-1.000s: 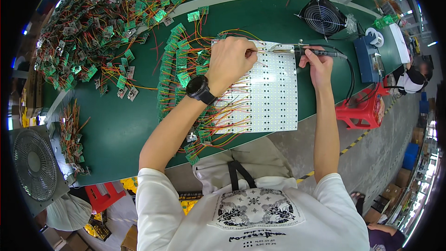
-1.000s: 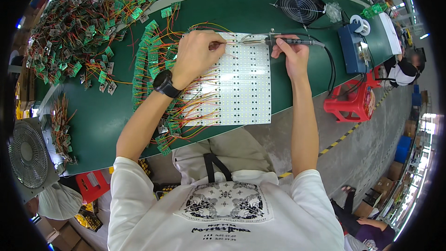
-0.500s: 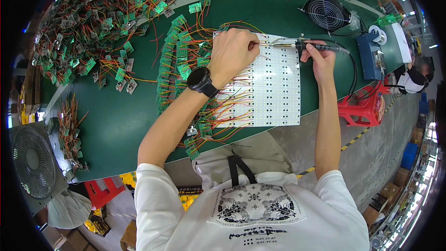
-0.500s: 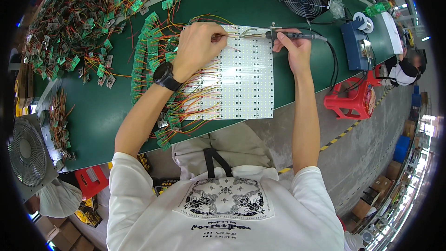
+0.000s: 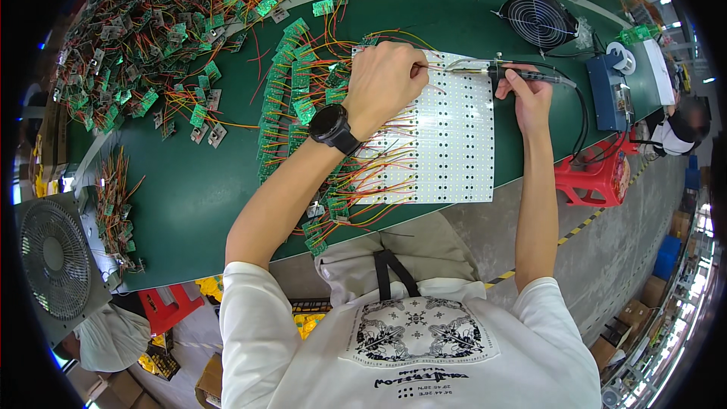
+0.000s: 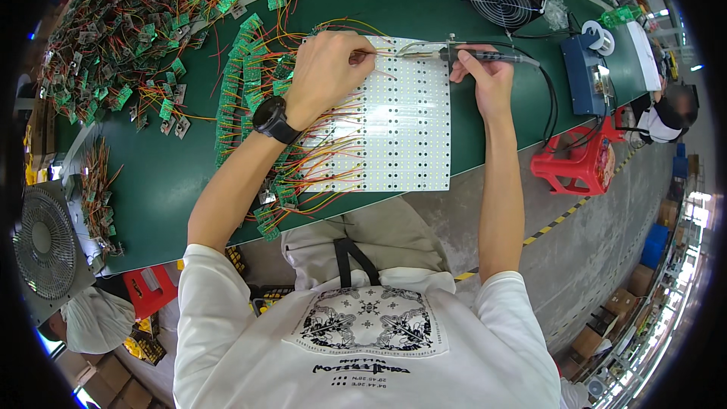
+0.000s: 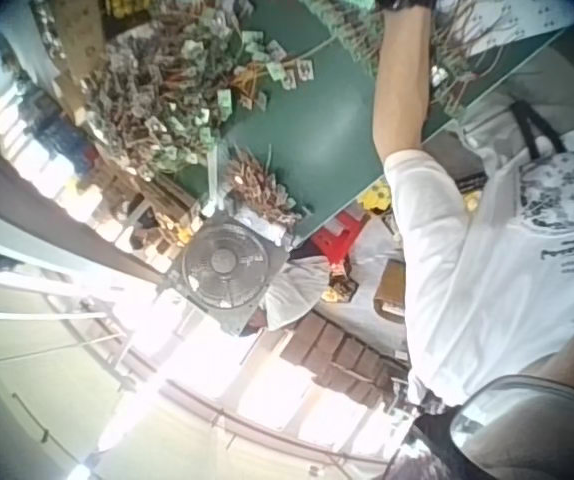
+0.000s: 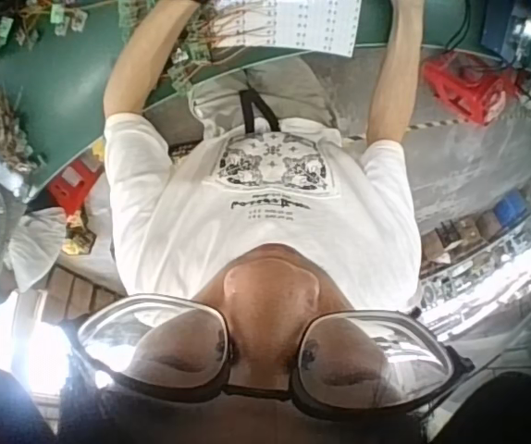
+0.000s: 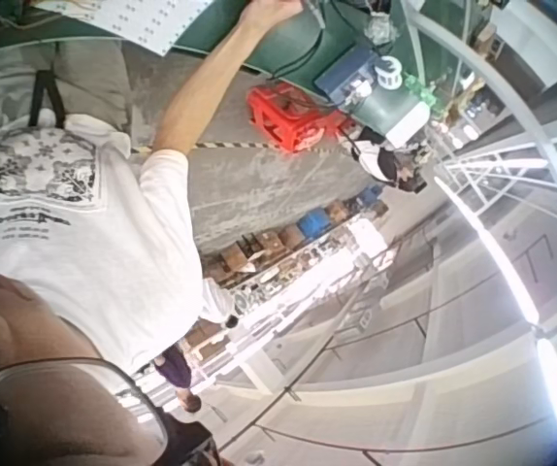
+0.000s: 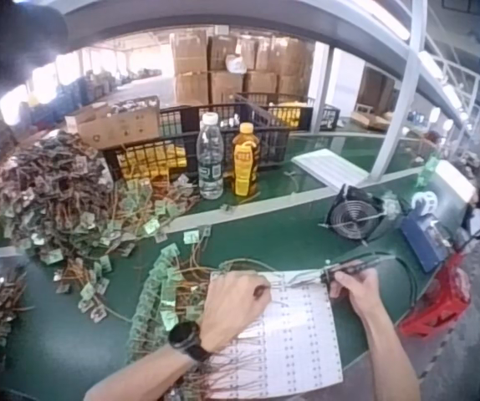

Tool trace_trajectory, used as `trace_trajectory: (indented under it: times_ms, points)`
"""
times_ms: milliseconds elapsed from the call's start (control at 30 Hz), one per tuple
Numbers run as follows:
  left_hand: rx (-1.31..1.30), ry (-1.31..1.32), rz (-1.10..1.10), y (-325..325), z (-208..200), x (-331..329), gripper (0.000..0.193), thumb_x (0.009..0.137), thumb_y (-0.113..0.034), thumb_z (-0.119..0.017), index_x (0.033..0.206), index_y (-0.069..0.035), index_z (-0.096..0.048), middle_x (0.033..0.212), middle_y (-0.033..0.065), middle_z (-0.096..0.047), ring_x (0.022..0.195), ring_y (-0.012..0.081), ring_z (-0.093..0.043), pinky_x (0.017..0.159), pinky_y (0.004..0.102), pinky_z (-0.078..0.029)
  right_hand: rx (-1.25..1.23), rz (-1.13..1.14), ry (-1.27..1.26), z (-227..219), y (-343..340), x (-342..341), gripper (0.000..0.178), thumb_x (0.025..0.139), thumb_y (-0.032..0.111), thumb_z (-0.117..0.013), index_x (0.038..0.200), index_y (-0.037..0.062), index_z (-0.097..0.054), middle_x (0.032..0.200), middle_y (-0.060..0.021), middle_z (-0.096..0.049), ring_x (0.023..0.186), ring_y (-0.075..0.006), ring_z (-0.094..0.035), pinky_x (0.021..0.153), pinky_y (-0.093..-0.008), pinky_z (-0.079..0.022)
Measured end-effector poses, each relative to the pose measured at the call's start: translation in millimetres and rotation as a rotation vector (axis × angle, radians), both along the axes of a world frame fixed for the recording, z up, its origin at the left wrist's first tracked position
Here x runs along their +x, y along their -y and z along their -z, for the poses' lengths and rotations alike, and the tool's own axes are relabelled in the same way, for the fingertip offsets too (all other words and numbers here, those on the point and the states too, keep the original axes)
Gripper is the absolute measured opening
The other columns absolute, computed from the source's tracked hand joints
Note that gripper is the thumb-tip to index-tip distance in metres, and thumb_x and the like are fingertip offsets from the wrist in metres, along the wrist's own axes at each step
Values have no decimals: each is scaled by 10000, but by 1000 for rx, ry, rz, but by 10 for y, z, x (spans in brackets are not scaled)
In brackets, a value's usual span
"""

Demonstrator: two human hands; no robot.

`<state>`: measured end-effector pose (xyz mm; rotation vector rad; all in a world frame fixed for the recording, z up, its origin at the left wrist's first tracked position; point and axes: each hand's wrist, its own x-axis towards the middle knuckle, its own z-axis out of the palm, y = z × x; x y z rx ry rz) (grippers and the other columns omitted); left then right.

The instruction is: The person solders wires from small circuit boards onto a large panel using a soldering iron, attaching them one at a time.

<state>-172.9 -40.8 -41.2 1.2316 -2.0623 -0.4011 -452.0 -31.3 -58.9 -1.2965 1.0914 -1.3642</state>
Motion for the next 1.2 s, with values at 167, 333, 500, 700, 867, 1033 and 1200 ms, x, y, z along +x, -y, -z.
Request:
trace_trajectory:
  times_ms: [167, 333, 500, 700, 867, 1033, 1200]
  points:
    - [-12, -19, 1, -2, -12, -3, 119, 747, -142, -651, 769, -50, -724, 721, 96, -672, 653, 283, -648, 593, 378, -508, -3, 28, 77, 33, 12, -40, 187, 867, 37, -653, 1022, -66, -632, 738, -114, -648, 587, -169, -618, 548, -257, -472]
    - [-1, -27, 21, 11, 9, -5, 144, 814, -180, -644, 858, -61, -713, 753, 97, -678, 665, 295, -647, 602, 377, -503, -99, 158, 82, 22, -36, 1, 176, 870, 31, -650, 1018, -63, -640, 729, -107, -645, 552, -170, -597, 519, -253, -448]
    - [25, -77, 126, -31, -91, -18, 217, 937, -253, -552, 959, -72, -670, 896, 101, -674, 796, 307, -642, 666, 401, -484, -59, 197, 131, -8, -68, 2, 170, 874, 39, -649, 1013, -59, -643, 718, -101, -639, 555, -164, -589, 517, -249, -441]
    - [28, -64, 233, -9, -83, 20, 242, 952, -265, -531, 964, -61, -661, 897, 116, -605, 812, 327, -616, 705, 418, -478, -29, 184, 153, -12, -53, 4, 163, 879, 46, -647, 1011, -50, -645, 711, -94, -633, 563, -159, -588, 520, -244, -436]
    - [64, 27, 211, -30, -75, -19, 268, 957, -282, -521, 964, -51, -658, 917, 138, -576, 797, 351, -612, 716, 449, -478, -25, 168, 137, -3, -49, -9, 159, 882, 44, -642, 1013, -47, -644, 713, -92, -633, 563, -156, -588, 518, -242, -430]
    - [71, 37, 156, -38, -88, -48, 242, 948, -259, -546, 950, -46, -659, 953, 141, -551, 809, 346, -606, 727, 461, -484, -13, 159, 140, -15, -57, -2, 160, 882, 45, -644, 1014, -45, -641, 713, -90, -634, 565, -154, -589, 526, -243, -432]
    - [-300, -170, 251, 11, -133, -2, 135, 850, -156, -677, 929, -56, -721, 1022, 86, -603, 847, 251, -582, 796, 388, -468, -23, 150, 127, -2, -55, -1, 166, 878, 43, -650, 1017, -46, -639, 721, -94, -638, 566, -153, -592, 531, -244, -437]
